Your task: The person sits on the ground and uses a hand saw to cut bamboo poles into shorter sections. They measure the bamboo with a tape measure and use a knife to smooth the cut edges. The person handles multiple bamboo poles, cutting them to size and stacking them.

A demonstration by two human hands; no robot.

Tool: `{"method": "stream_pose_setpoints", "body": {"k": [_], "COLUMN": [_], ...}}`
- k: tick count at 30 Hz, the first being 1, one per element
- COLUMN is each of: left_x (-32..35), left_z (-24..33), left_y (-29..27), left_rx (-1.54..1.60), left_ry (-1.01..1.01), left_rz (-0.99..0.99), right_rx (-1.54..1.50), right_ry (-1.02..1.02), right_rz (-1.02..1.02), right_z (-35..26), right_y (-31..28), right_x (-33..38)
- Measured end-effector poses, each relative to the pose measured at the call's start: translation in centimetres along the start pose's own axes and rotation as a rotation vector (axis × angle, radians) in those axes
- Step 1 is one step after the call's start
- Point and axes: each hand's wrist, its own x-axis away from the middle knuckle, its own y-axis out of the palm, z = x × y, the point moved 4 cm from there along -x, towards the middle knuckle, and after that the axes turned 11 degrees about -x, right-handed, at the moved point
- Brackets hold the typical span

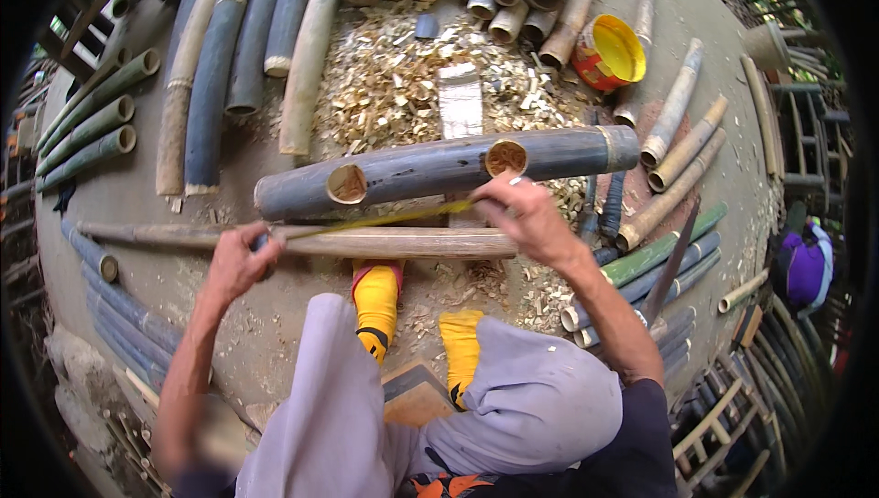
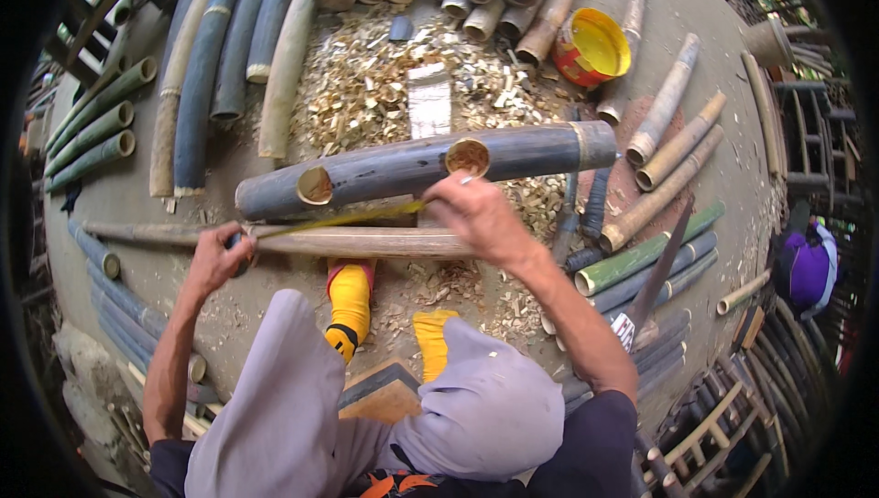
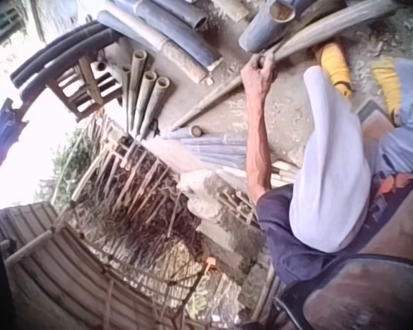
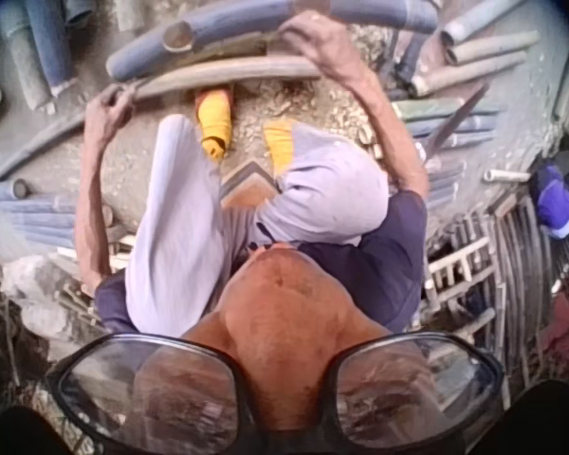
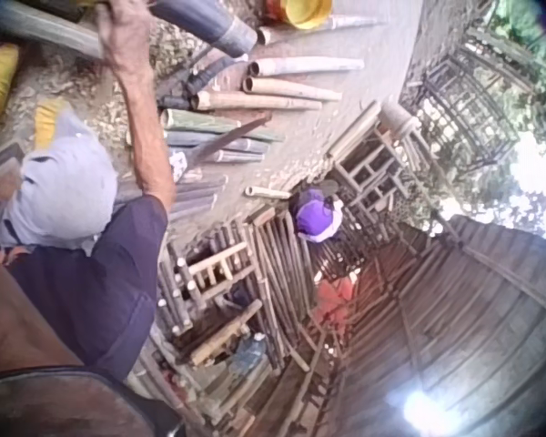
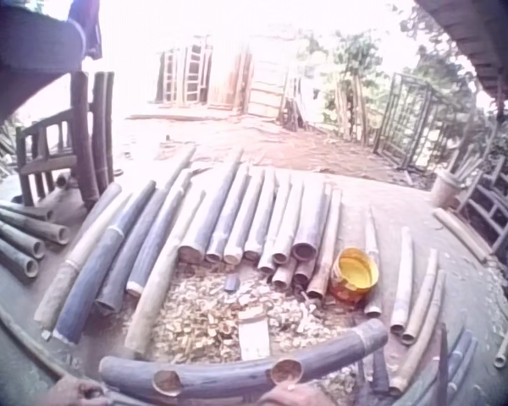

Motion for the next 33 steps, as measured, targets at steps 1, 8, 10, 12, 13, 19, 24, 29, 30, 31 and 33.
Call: {"method": "stream_pose_setpoints", "body": {"k": [1,8,10,12,13,19,24,29,30,31,33], "left_x": [-0.6,-5.2,-5.6,-6.2,-6.5,-7.1,-7.6,-8.4,-8.5,-8.6,-8.5], "left_z": [-1.4,-0.6,-0.4,-0.4,-0.3,0.4,0.4,0.1,0.1,0.2,0.3], "left_y": [-0.8,-0.6,-0.5,-0.6,-0.6,-0.5,-0.6,-0.6,-0.6,-0.6,-0.6], "left_rx": [-0.111,-0.273,-0.284,-0.339,-0.366,-0.328,-0.369,-0.418,-0.432,-0.447,-0.42], "left_ry": [0.019,-0.138,-0.155,-0.195,-0.212,-0.26,-0.257,-0.251,-0.248,-0.246,-0.253], "left_rz": [0.081,0.107,0.032,0.005,-0.008,-0.07,-0.103,-0.114,-0.109,-0.105,-0.116], "right_rx": [0.112,0.623,0.713,0.759,0.755,0.765,0.778,0.797,0.795,0.793,0.799], "right_ry": [0.013,0.129,0.154,0.139,0.11,0.14,0.202,0.228,0.231,0.235,0.231], "right_rz": [0.054,0.113,0.059,0.026,0.034,0.011,-0.035,-0.068,-0.074,-0.08,-0.083], "right_z": [0.8,3.1,3.0,2.7,2.7,2.7,2.4,2.6,2.7,2.7,2.6], "right_y": [-0.9,-3.1,-3.0,-3.1,-3.1,-3.1,-3.1,-3.2,-3.3,-3.3,-3.3], "right_x": [0.1,-0.3,-0.6,-0.6,-0.6,-1.2,-1.4,-1.6,-1.6,-1.6,-1.7]}}
